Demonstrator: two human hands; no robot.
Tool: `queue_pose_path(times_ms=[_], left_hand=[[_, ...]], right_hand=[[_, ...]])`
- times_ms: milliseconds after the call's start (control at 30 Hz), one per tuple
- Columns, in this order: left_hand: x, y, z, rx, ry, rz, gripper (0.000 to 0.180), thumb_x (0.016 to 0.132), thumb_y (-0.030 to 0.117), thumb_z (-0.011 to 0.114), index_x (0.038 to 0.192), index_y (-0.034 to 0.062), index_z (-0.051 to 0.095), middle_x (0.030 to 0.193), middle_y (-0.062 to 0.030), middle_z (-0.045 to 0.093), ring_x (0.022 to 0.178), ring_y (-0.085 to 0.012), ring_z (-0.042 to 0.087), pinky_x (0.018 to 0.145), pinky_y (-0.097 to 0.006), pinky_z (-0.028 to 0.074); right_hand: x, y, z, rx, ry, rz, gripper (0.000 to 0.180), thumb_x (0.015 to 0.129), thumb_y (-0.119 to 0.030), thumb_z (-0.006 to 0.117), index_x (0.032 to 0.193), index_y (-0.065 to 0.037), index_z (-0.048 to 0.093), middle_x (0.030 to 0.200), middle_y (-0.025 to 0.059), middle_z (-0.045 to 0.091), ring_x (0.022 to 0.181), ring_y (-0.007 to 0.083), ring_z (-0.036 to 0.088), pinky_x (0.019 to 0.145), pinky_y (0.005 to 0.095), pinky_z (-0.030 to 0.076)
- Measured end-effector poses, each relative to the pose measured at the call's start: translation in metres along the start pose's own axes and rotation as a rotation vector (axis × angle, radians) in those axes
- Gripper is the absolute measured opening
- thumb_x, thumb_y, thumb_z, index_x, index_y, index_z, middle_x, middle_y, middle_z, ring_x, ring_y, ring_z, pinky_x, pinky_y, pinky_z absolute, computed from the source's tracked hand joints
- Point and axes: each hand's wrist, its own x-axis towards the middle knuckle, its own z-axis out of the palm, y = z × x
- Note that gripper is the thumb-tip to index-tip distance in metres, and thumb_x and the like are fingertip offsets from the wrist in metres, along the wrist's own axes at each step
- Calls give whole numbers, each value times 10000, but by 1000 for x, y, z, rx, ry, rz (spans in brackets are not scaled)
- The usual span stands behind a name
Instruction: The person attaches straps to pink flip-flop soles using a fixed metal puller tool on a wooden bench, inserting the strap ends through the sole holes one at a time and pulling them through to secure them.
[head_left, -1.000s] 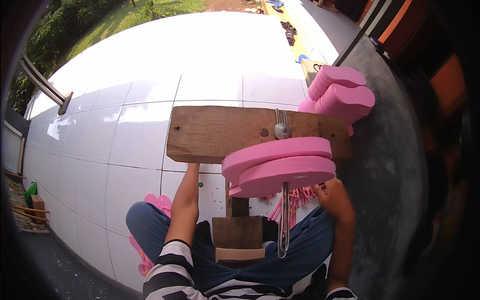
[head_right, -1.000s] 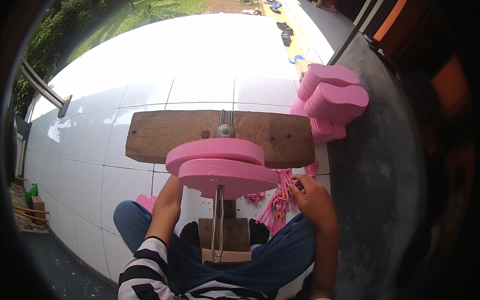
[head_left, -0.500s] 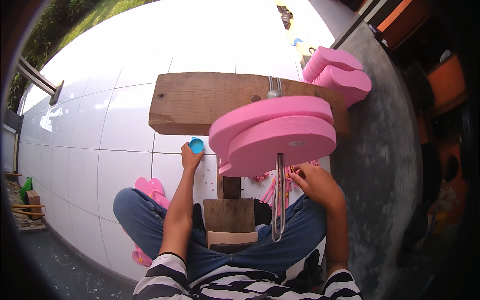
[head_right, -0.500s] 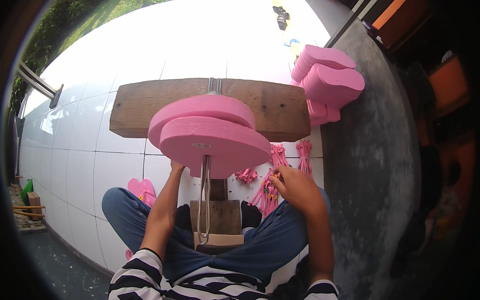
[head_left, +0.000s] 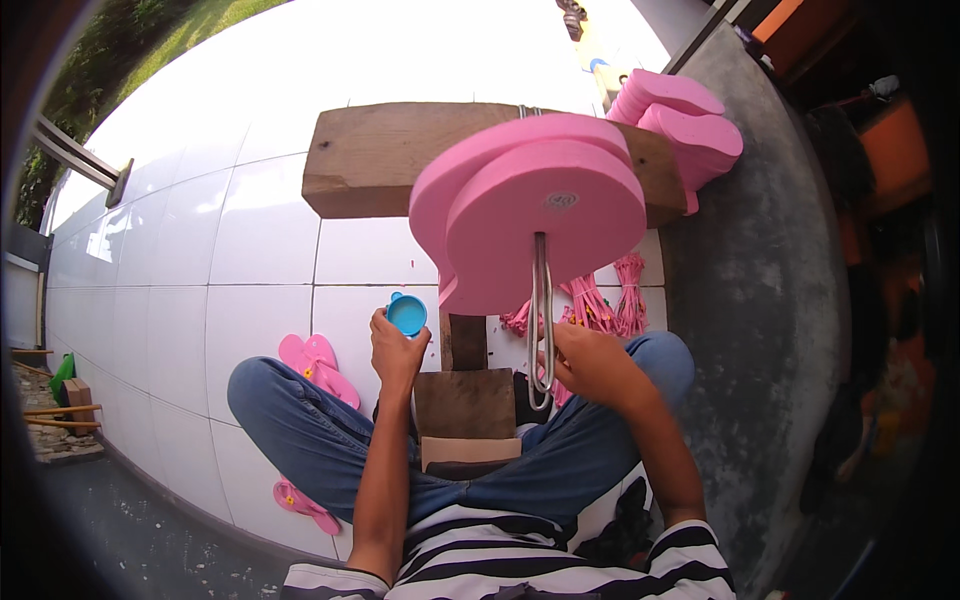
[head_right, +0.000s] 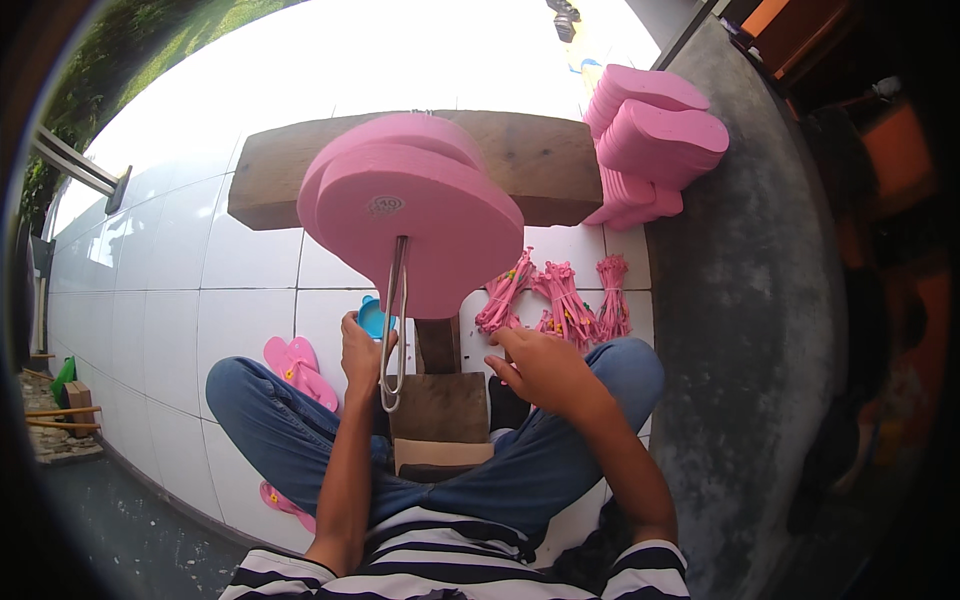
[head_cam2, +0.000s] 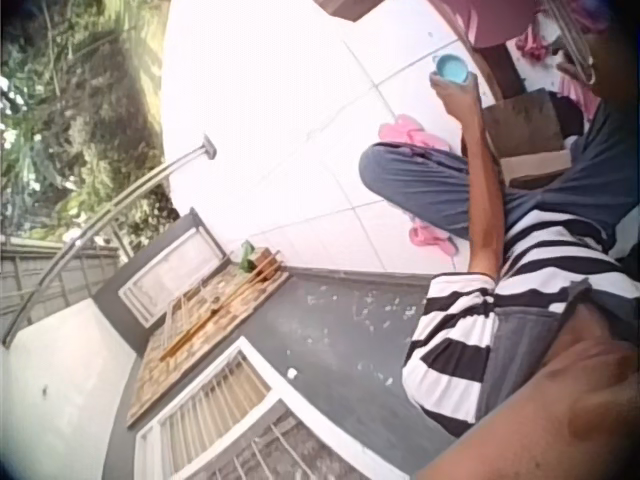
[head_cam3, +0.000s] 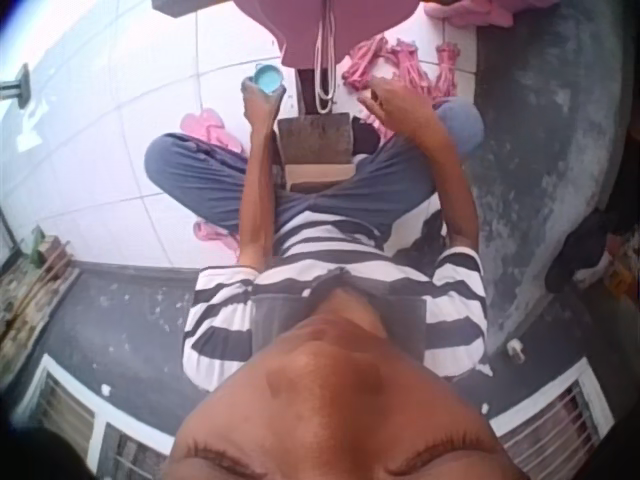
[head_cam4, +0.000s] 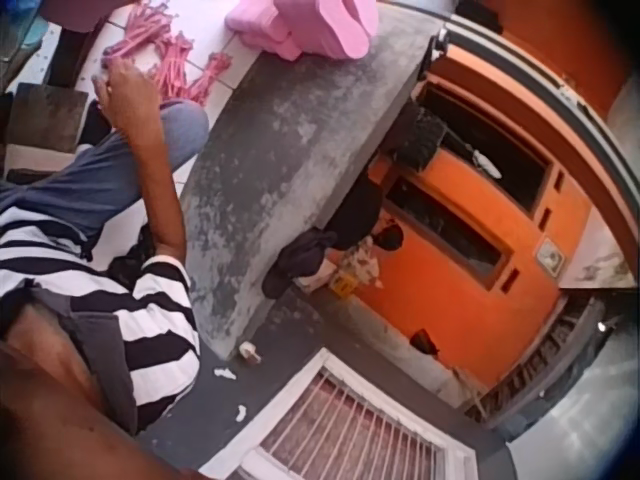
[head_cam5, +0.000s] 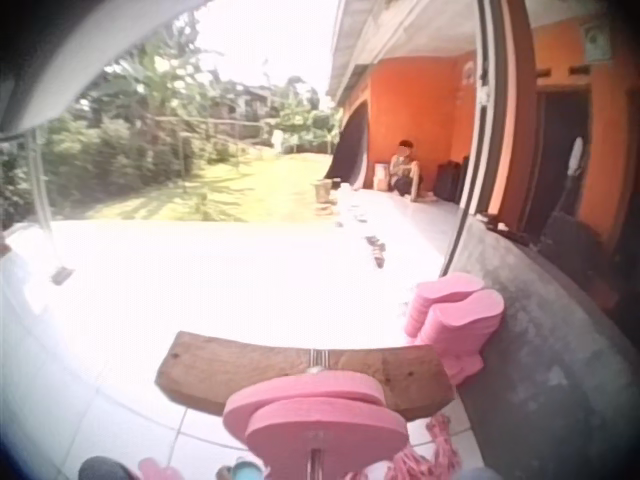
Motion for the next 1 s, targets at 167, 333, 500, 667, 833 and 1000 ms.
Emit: queue_pose_path(times_ms=[167,333,500,667,833,1000], left_hand=[[-56,22,-39,-12,-61,253,717,698,220,756,1283,-7,410,1181,-203,533,1095,-387,547,861,-473,495],[-79,36,-49,-97,-125,357,712,700,215,761,1286,1,419,1170,-186,535,1092,-368,550,845,-451,511],[-85,49,-57,-124,-154,413,697,703,217,760,1277,2,429,1183,-179,539,1105,-349,557,834,-435,527],[-82,54,-64,-141,-130,477,687,701,211,760,1268,-2,435,1187,-178,540,1106,-352,556,844,-431,527],[-77,47,-65,-121,-110,475,699,696,201,761,1276,1,427,1173,-180,536,1082,-353,558,850,-426,515],[-74,45,-66,-124,-95,493,719,688,185,763,1293,11,416,1131,-168,531,1004,-332,563,831,-411,496]], right_hand=[[3,-31,36,1,123,-195,395,918,-170,605,1293,-86,510,809,123,637,680,285,659,599,400,523],[12,-42,64,-219,-27,-231,547,866,-185,620,1388,-125,468,821,93,650,732,255,671,588,373,521],[12,-37,70,-346,-99,-232,578,856,-190,598,1414,-132,459,830,89,664,755,250,681,586,361,517],[11,-38,71,-375,-125,-202,557,861,-187,580,1403,-131,464,822,91,664,760,258,685,595,374,521],[13,-39,70,-220,-73,-180,563,877,-178,570,1422,-177,430,807,66,641,719,250,678,560,379,519],[12,-40,69,-190,-47,-229,536,878,-180,576,1399,-178,449,823,67,631,728,257,676,566,387,521]])
